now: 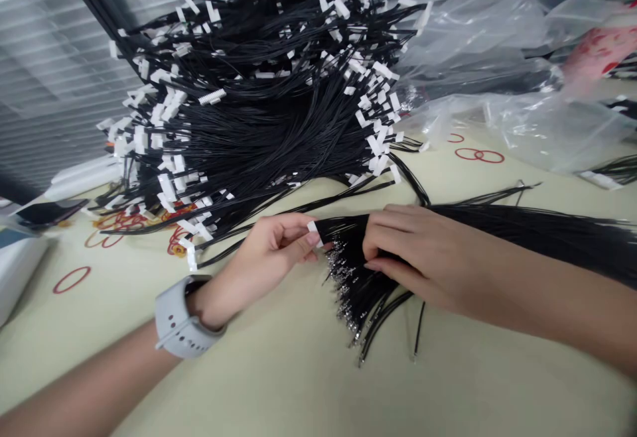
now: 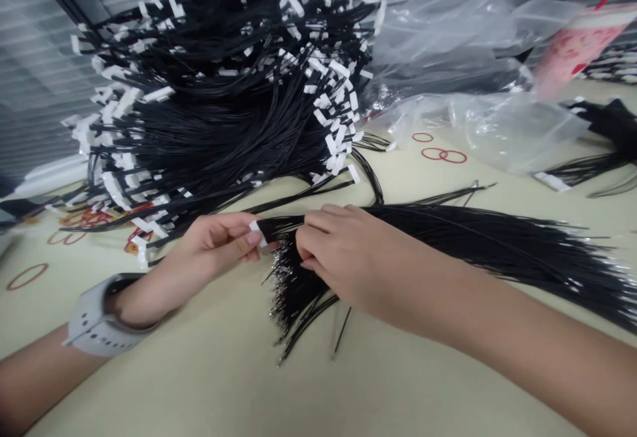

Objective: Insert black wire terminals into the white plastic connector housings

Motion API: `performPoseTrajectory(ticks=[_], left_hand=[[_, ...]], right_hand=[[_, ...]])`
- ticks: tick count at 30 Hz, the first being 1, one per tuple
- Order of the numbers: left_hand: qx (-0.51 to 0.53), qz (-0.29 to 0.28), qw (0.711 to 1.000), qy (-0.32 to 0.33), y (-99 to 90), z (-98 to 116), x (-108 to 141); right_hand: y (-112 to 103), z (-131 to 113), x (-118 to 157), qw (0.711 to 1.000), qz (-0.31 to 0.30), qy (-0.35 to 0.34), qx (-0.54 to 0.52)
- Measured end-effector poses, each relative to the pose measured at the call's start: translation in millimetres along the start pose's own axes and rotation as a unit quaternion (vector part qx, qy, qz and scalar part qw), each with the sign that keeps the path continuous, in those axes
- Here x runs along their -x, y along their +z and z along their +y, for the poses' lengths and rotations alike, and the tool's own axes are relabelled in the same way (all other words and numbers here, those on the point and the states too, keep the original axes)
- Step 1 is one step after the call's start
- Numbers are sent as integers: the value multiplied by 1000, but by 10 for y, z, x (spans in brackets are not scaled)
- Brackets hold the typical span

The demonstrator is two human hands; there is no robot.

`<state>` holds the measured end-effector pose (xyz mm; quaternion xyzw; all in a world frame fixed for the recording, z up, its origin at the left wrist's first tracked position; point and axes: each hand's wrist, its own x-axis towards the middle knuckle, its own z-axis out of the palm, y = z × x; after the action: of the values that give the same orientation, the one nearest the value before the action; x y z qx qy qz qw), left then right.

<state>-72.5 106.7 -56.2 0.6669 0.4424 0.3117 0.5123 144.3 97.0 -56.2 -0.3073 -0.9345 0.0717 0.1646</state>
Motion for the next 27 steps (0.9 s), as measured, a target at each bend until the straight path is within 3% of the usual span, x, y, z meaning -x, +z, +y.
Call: performPoseTrajectory(ticks=[8,11,14,17,21,27], left_hand=[[0,1,1000,-18,-7,20,5],[17,4,1000,-13,-16,25,17],[51,0,999,2,-17,24,22],[88,-19,996,2,-3,26,21],[129,-43,991,-1,8,34,17],[107,-79,991,-5,-3,67,23]], right_hand=[[65,-59,5,1000,-7,13,-12],[29,-72,-24,996,45,41,-71],[8,-102,-55,979,104,117,-132],[27,-143,-70,969,130,154,-141],[61,-187,-70,966,155,160,-129],[76,-188,-58,971,171,139,-95]])
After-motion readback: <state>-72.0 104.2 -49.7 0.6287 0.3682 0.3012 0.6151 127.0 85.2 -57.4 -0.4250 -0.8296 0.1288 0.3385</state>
